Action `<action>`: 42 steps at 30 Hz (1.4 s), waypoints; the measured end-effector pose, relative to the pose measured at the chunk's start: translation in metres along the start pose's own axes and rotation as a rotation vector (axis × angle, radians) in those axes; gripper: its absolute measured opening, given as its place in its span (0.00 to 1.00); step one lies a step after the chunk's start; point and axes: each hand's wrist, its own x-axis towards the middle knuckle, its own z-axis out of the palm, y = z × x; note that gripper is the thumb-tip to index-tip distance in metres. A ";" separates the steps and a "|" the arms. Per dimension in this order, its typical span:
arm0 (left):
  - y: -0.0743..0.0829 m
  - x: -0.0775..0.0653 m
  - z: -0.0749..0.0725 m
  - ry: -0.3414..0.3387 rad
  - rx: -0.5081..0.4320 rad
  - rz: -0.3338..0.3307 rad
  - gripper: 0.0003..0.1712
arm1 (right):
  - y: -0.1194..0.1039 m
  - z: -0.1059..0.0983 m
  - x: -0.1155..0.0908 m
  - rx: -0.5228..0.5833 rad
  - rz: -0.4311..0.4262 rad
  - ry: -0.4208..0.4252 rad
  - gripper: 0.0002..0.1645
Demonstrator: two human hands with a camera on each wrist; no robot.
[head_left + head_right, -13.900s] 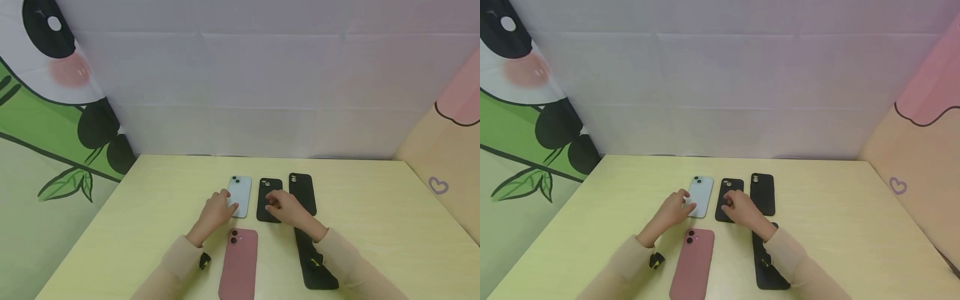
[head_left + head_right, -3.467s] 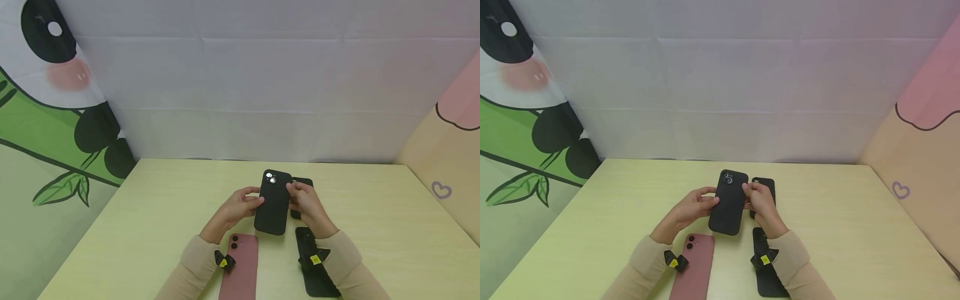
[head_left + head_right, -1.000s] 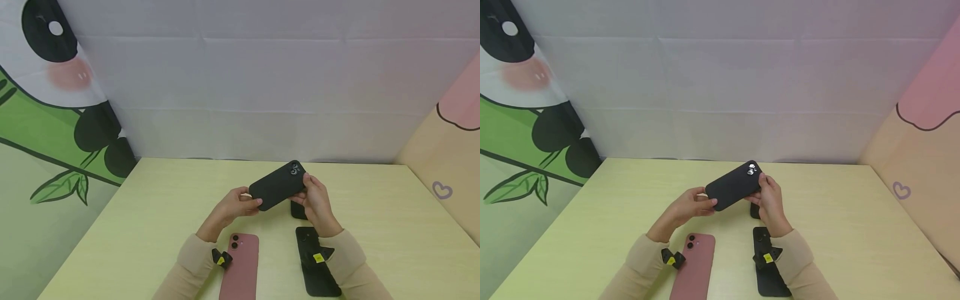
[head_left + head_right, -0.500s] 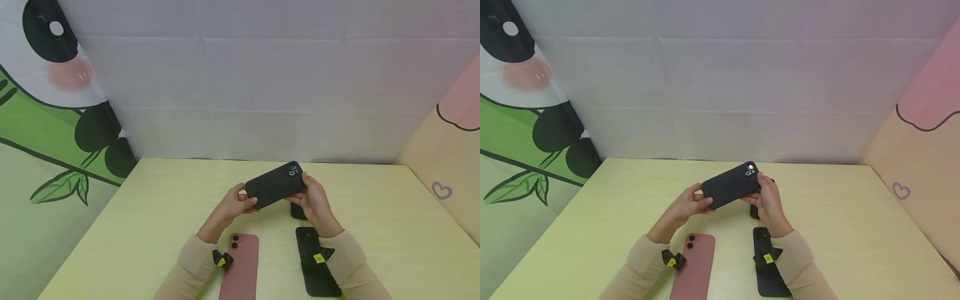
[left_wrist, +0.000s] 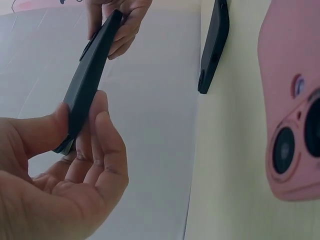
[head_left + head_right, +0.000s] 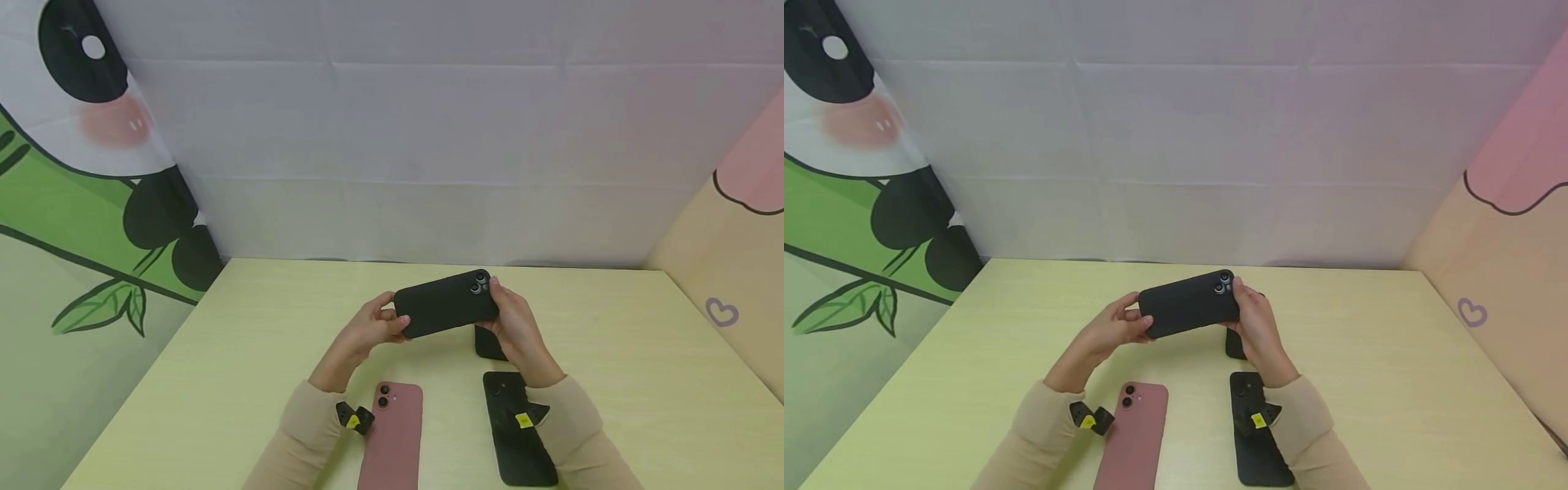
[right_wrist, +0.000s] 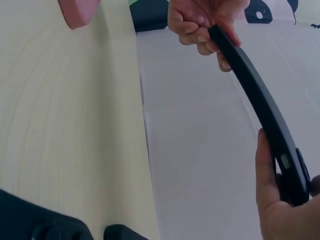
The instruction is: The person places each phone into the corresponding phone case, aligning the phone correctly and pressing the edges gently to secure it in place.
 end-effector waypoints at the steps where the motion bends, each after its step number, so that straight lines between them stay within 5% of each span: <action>1: 0.000 -0.001 -0.001 -0.007 0.000 -0.001 0.25 | 0.001 0.000 -0.001 -0.026 -0.009 -0.002 0.31; 13: -0.003 -0.008 -0.007 -0.064 0.050 -0.030 0.34 | 0.008 0.004 -0.009 -0.162 -0.091 -0.010 0.28; 42: -0.004 -0.017 -0.006 -0.109 0.075 -0.002 0.27 | 0.009 0.015 -0.024 0.106 -0.053 0.185 0.15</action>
